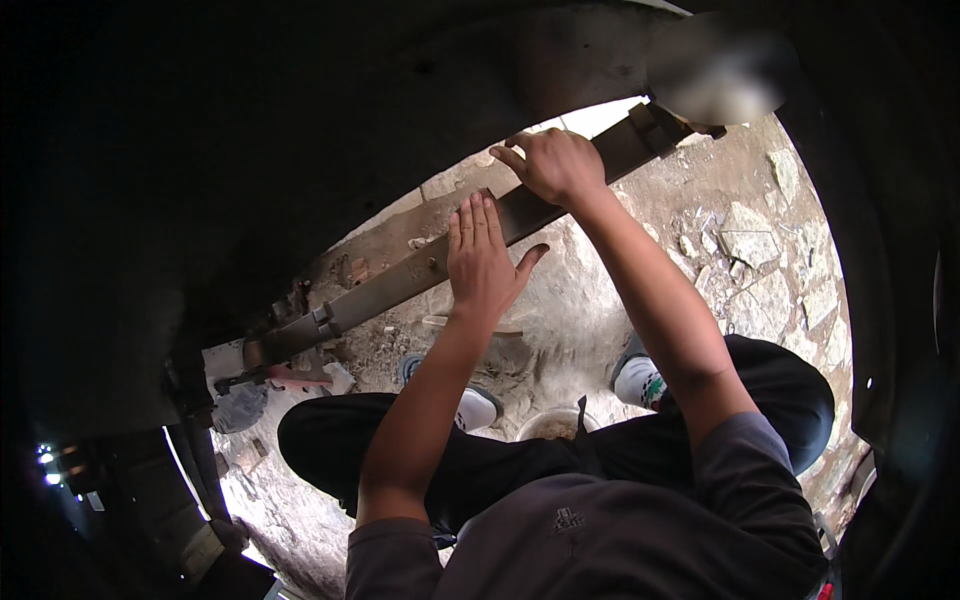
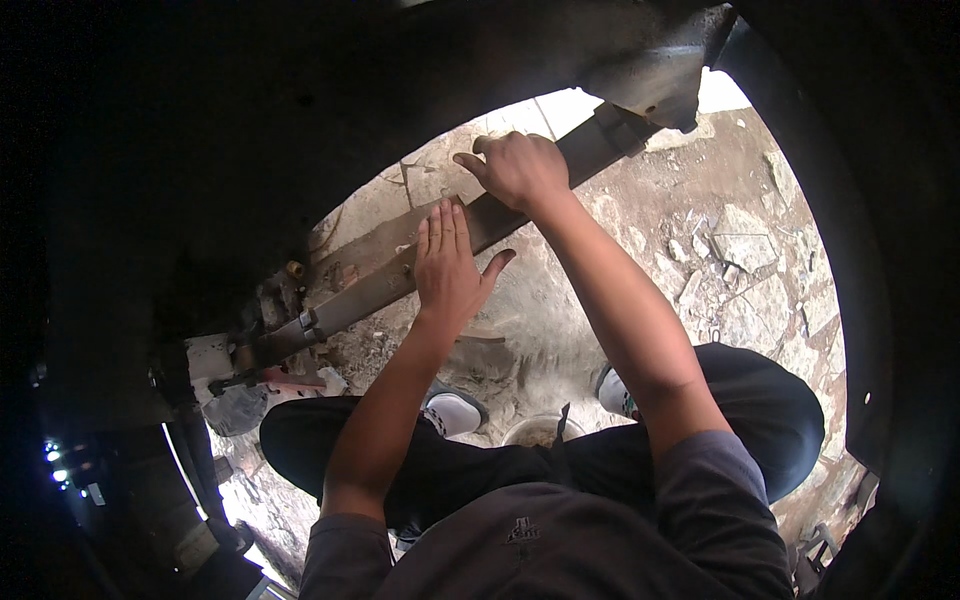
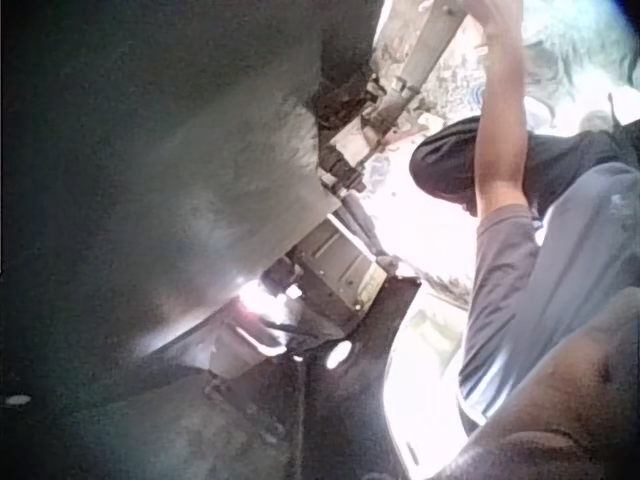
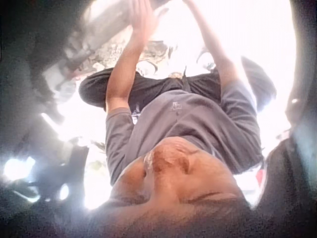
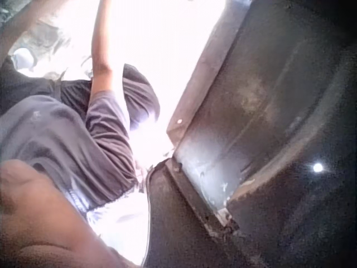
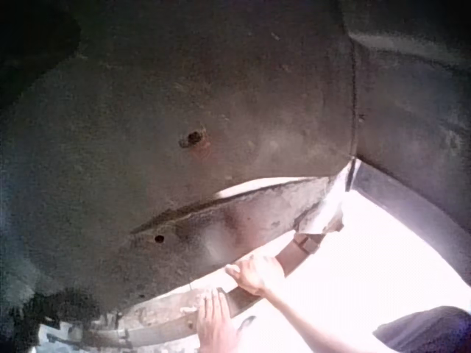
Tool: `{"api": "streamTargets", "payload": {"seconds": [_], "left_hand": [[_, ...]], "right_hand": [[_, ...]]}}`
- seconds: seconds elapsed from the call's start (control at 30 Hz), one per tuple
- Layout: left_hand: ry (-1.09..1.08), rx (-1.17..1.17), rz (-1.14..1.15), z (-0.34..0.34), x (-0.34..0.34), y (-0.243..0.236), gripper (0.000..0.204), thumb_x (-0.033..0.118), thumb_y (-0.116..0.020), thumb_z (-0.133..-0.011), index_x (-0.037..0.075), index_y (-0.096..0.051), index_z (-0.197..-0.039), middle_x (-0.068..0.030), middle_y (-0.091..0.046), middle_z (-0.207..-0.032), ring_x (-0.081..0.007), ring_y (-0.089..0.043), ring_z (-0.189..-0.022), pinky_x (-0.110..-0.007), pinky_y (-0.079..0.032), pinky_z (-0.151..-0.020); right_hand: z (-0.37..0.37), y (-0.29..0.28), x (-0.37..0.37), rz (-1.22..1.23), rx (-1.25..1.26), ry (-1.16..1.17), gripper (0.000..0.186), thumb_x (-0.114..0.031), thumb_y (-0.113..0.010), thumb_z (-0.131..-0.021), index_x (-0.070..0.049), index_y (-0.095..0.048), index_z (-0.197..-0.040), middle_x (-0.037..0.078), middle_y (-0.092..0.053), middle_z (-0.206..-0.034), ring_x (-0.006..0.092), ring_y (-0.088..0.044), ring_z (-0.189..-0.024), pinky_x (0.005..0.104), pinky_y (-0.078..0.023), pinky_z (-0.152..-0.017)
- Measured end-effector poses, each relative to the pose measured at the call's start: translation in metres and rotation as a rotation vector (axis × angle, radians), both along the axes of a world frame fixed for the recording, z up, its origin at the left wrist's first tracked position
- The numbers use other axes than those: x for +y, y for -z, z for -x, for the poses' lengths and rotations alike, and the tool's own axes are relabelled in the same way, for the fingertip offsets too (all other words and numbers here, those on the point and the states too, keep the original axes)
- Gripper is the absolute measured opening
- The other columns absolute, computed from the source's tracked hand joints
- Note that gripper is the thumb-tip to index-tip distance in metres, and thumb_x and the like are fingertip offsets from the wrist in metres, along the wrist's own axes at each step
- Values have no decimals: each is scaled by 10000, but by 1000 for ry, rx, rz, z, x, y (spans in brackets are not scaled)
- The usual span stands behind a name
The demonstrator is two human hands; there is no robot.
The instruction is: The person sits beneath a vehicle and uses a wrench to tighten bolts on a metal suspension component. They repeatedly adjust the wrench and turn the fasteners to secure the part in place.
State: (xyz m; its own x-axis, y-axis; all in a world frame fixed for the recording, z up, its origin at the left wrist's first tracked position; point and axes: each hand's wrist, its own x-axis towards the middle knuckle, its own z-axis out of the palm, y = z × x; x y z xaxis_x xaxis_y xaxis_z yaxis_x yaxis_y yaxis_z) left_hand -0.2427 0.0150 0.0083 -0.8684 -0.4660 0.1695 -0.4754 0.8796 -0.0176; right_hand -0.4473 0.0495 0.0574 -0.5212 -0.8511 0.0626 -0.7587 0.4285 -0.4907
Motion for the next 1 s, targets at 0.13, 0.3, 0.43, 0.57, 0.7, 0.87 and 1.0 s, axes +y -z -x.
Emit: {"api": "streamTargets", "payload": {"seconds": [0.13,0.3,0.43,0.57,0.7,0.87,1.0], "left_hand": [[51,11,-55,-20,11,4,991,637,-605,-995,-116,-348,-1584,-303,-386,-1645,-397,-349,-1559,-524,-205,-1299],[47,65,-36,-2,-10,2,976,615,-626,-991,-117,-361,-1578,-303,-398,-1637,-399,-355,-1555,-533,-225,-1289],[54,53,-68,-21,9,9,952,606,-631,-991,-113,-389,-1566,-293,-411,-1634,-395,-362,-1553,-534,-230,-1286],[85,30,10,-25,1,3,933,613,-624,-994,-106,-418,-1552,-286,-430,-1623,-396,-366,-1549,-532,-238,-1284],[-20,69,15,-5,-16,15,943,644,-590,-999,-100,-422,-1553,-278,-434,-1625,-396,-360,-1553,-530,-232,-1287],[63,9,47,-43,5,19,963,678,-539,-1007,-95,-406,-1564,-271,-426,-1634,-375,-356,-1559,-515,-230,-1292],[8,40,12,-8,-20,11,979,661,-593,-990,-98,-390,-1574,-276,-413,-1641,-396,-340,-1565,-519,-228,-1290]], "right_hand": [[0,5,4,48,58,-17,574,-642,-480,-1043,-173,-780,-1179,209,-781,-976,405,-760,-936,501,-607,-844],[-2,3,-2,-2,37,6,589,-672,-475,-1040,-199,-785,-1204,175,-791,-950,388,-762,-941,488,-609,-848],[0,6,2,15,54,-15,596,-666,-457,-1046,-192,-777,-1214,194,-786,-983,394,-762,-947,502,-601,-874],[-1,0,3,-2,72,-14,608,-665,-444,-1051,-182,-767,-1228,215,-780,-1030,396,-761,-967,499,-604,-875],[-6,4,-1,-30,62,-17,604,-662,-449,-1053,-175,-781,-1183,198,-784,-964,393,-762,-945,492,-611,-841],[-1,3,-1,4,101,-14,593,-683,-454,-1044,-218,-782,-1210,169,-791,-960,387,-762,-954,493,-612,-847],[-5,3,0,2,70,6,595,-653,-456,-1052,-173,-794,-1151,201,-782,-935,397,-763,-922,505,-607,-838]]}}
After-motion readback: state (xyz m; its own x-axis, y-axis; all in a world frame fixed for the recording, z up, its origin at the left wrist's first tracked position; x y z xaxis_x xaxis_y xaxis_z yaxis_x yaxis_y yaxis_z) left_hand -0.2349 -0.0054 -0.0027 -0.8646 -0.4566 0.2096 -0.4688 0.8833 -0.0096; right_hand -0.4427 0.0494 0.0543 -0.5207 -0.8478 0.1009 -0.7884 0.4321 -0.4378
